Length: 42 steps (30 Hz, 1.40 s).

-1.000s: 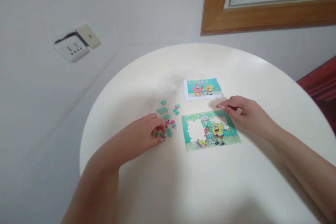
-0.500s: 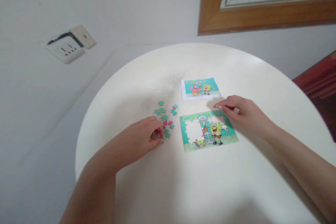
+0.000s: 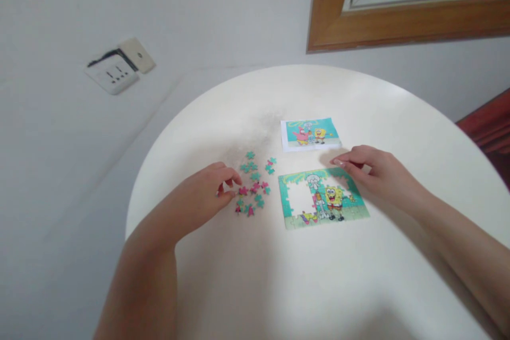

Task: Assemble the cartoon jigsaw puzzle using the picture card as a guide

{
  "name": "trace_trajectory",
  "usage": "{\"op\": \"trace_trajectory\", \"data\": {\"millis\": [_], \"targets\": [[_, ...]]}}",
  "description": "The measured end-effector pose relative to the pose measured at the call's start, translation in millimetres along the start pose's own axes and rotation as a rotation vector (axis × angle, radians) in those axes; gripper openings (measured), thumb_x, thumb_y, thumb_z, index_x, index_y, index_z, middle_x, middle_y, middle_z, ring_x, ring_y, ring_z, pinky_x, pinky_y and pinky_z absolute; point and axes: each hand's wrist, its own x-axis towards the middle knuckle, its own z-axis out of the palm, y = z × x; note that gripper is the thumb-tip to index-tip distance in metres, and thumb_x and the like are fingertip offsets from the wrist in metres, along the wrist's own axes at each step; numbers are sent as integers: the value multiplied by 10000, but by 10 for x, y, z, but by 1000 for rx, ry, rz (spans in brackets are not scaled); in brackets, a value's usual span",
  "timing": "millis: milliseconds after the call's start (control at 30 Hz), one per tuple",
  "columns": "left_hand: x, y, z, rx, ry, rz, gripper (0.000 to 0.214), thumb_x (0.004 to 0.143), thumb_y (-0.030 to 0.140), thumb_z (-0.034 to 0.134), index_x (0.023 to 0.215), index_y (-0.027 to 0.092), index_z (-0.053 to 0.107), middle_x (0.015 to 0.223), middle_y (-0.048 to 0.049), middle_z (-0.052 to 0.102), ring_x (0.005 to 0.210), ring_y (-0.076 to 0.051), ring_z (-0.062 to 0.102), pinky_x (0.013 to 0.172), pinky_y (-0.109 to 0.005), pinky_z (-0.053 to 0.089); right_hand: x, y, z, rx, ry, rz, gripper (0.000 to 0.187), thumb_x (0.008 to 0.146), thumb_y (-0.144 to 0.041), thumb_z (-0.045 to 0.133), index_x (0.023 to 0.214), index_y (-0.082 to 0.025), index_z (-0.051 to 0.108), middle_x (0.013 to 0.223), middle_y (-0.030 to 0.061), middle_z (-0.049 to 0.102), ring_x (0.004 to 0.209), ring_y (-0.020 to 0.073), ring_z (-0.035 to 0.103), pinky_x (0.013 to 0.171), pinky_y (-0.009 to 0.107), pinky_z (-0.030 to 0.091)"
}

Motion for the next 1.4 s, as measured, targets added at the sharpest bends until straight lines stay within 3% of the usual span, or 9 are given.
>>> {"op": "trace_trajectory", "data": {"millis": [267, 633, 867, 1200, 1400], "targets": [[22, 7, 49, -29, -33, -32, 249, 805, 336, 550, 990, 223, 672, 948, -41, 639, 776, -187, 609, 735, -311, 470, 6, -10, -6, -2, -2, -7, 247, 896, -275, 511, 975, -234, 742, 905, 55, 708, 715, 184, 612, 621, 319, 471], [55, 113, 97, -28, -30, 2, 145, 795, 271, 514, 780, 200, 639, 834, -35, 629, 731, -183, 604, 691, -305, 465, 8, -3, -10, -2, -13, -19, 266, 902, -277, 489, 983, -241, 740, 875, 51, 697, 717, 176, 609, 637, 325, 479], [56, 178, 91, -82, -22, -85, 140, 778, 273, 530, 868, 194, 602, 765, -13, 639, 673, -174, 600, 618, -283, 448, 13, -28, -16, -10, -18, -11, 258, 908, -282, 494, 958, -237, 743, 860, 43, 693, 735, 171, 614, 651, 311, 471], [38, 108, 61, -89, -22, -21, 194, 800, 289, 500, 913, 195, 627, 808, -25, 673, 704, -183, 617, 649, -289, 456, 13, -84, -34, -9, 13, -31, 269, 913, -301, 479, 957, -244, 738, 834, 44, 690, 718, 175, 604, 655, 319, 474], [49, -4, 31, -119, -12, -12, 229, 794, 273, 489, 937, 188, 645, 852, -31, 686, 749, -181, 634, 701, -286, 477, 69, -512, 107, 13, -187, -346, 260, 916, -215, 491, 976, -209, 745, 819, 64, 674, 828, 203, 579, 769, 336, 440]]}}
